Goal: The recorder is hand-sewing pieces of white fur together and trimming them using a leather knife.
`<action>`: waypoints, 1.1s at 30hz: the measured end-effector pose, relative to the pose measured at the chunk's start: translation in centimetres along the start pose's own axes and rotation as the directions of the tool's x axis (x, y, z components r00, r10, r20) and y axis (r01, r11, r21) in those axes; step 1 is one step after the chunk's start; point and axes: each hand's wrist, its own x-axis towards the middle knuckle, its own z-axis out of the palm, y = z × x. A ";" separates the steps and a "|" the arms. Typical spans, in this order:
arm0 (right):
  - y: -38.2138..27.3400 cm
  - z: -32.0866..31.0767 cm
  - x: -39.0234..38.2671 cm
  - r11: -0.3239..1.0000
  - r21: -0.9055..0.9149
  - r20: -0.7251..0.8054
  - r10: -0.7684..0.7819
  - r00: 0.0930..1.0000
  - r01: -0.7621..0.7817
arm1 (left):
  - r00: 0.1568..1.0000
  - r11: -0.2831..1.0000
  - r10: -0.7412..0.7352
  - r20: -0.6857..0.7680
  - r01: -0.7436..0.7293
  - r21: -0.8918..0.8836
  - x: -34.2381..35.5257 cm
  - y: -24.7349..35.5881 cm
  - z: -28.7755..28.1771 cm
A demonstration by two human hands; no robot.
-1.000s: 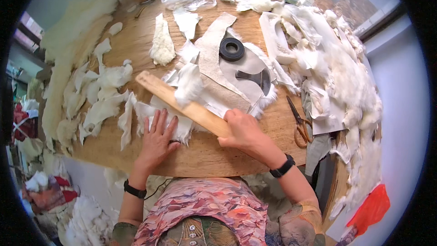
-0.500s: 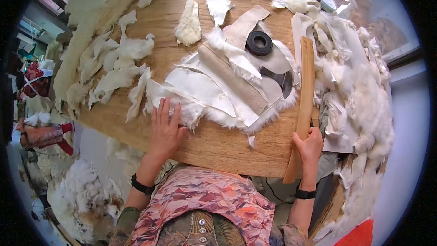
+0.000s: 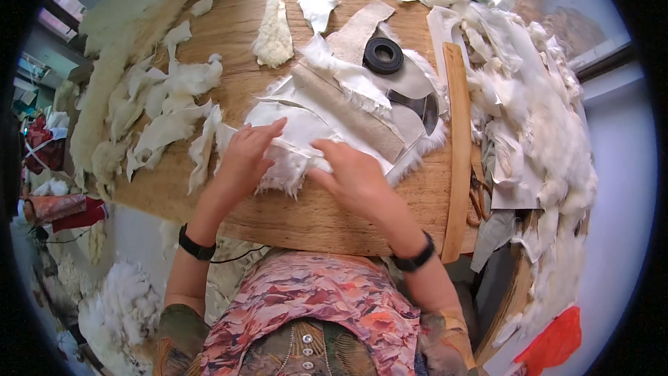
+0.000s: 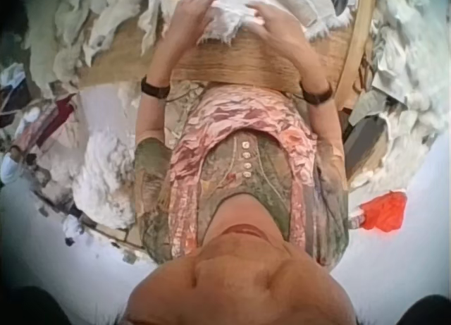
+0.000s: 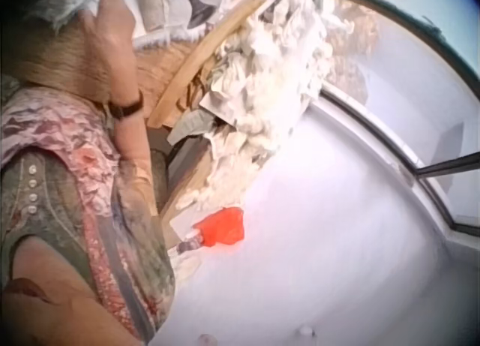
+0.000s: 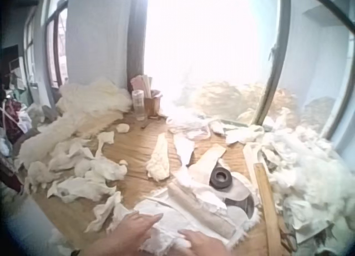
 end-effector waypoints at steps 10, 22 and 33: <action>1.7 7.1 3.5 0.975 -0.074 -0.111 0.202 0.973 -0.211 | 0.988 0.957 0.112 0.111 -0.137 0.257 0.4 -5.1 1.1; 1.3 8.4 4.1 0.959 0.049 -0.297 0.280 0.913 -0.279 | 0.989 0.867 0.148 0.021 -0.140 0.478 2.9 -8.4 -2.8; 1.2 8.7 4.1 0.942 -0.006 -0.333 0.316 0.888 -0.337 | 0.984 0.931 0.159 0.085 -0.178 0.318 -3.9 -2.8 -0.3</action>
